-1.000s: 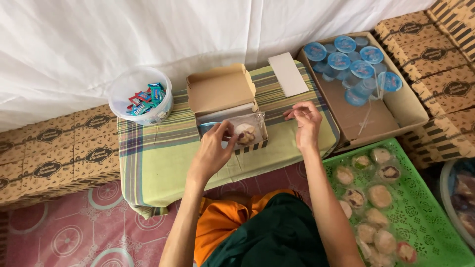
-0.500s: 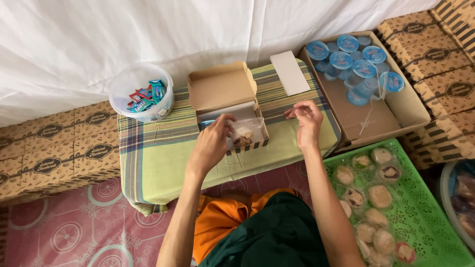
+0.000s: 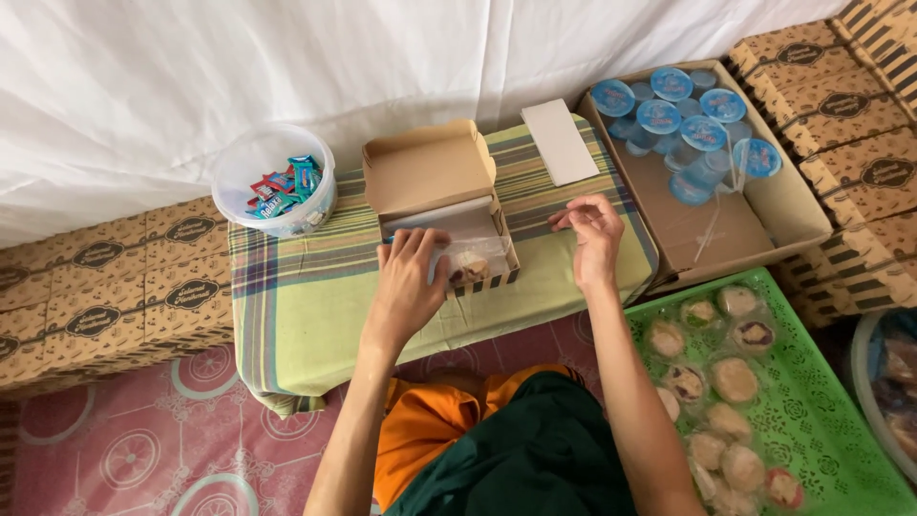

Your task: Packing various snack items like small packets, water cups, and wrapped food into cardboard boxes.

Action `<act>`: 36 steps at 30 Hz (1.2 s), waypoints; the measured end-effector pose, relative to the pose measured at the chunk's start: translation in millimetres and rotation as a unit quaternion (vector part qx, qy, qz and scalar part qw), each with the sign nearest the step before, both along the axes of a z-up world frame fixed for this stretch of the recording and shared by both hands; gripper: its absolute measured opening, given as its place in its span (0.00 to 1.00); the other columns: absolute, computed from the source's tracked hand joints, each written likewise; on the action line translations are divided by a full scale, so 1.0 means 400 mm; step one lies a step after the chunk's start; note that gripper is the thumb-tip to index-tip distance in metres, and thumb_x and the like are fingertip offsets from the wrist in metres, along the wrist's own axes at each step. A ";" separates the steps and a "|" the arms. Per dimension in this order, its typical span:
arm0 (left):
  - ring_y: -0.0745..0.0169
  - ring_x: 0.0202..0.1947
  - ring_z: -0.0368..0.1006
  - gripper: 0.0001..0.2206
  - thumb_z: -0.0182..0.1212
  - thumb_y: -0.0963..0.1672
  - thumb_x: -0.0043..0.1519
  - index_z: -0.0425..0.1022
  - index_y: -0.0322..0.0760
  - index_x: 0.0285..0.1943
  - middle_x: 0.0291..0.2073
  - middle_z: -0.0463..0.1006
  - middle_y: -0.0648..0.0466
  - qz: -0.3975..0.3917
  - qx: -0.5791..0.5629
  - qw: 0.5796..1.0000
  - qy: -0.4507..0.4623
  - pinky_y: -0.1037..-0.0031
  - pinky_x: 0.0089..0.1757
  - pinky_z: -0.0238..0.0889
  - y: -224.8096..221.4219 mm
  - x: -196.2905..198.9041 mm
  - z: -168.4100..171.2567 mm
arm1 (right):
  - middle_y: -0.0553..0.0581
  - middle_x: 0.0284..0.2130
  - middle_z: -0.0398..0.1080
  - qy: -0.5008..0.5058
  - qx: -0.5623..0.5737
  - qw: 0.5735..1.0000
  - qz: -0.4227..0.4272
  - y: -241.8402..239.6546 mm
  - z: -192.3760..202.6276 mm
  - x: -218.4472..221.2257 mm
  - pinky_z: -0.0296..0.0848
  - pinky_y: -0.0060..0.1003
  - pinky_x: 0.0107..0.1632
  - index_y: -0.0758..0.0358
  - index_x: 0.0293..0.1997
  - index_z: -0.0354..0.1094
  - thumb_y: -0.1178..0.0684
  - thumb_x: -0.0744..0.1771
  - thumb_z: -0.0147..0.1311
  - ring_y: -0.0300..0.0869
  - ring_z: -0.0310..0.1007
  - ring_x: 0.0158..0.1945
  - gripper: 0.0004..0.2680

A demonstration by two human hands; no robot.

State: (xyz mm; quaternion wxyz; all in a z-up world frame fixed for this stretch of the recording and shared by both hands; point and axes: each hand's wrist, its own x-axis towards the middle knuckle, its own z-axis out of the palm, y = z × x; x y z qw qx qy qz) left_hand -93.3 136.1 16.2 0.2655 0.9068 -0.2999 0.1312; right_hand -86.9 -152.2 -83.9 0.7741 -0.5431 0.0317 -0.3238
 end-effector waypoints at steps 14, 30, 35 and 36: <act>0.60 0.54 0.70 0.05 0.56 0.45 0.69 0.71 0.45 0.51 0.44 0.77 0.60 -0.008 -0.140 0.989 -0.040 0.61 0.54 0.46 0.060 -0.026 -0.032 | 0.71 0.21 0.68 0.006 0.000 1.000 0.000 0.001 0.001 0.000 0.78 0.39 0.36 0.72 0.39 0.68 0.64 0.64 0.52 0.57 0.79 0.34 0.04; 0.51 0.63 0.69 0.18 0.42 0.52 0.71 0.74 0.43 0.58 0.54 0.75 0.53 -0.045 -0.195 0.976 -0.085 0.63 0.54 0.51 0.081 -0.010 -0.131 | 0.66 0.19 0.65 -0.007 0.051 0.998 0.038 -0.014 0.000 -0.001 0.73 0.36 0.34 0.68 0.29 0.67 0.57 0.67 0.55 0.56 0.77 0.31 0.07; 0.52 0.64 0.68 0.19 0.41 0.53 0.72 0.72 0.43 0.59 0.56 0.74 0.52 -0.052 -0.181 0.978 -0.092 0.62 0.55 0.51 0.084 -0.010 -0.138 | 0.48 0.13 0.43 -0.007 0.155 0.986 0.061 -0.037 0.019 -0.022 0.44 0.27 0.23 0.59 0.21 0.57 0.52 0.71 0.49 0.36 0.46 0.17 0.16; 0.52 0.64 0.68 0.20 0.41 0.54 0.72 0.72 0.43 0.60 0.56 0.74 0.52 -0.050 -0.171 0.980 -0.090 0.62 0.55 0.51 0.080 -0.009 -0.138 | 0.46 0.14 0.42 -0.004 0.172 0.983 0.060 -0.054 0.010 -0.028 0.42 0.29 0.22 0.58 0.22 0.56 0.53 0.71 0.49 0.35 0.41 0.16 0.15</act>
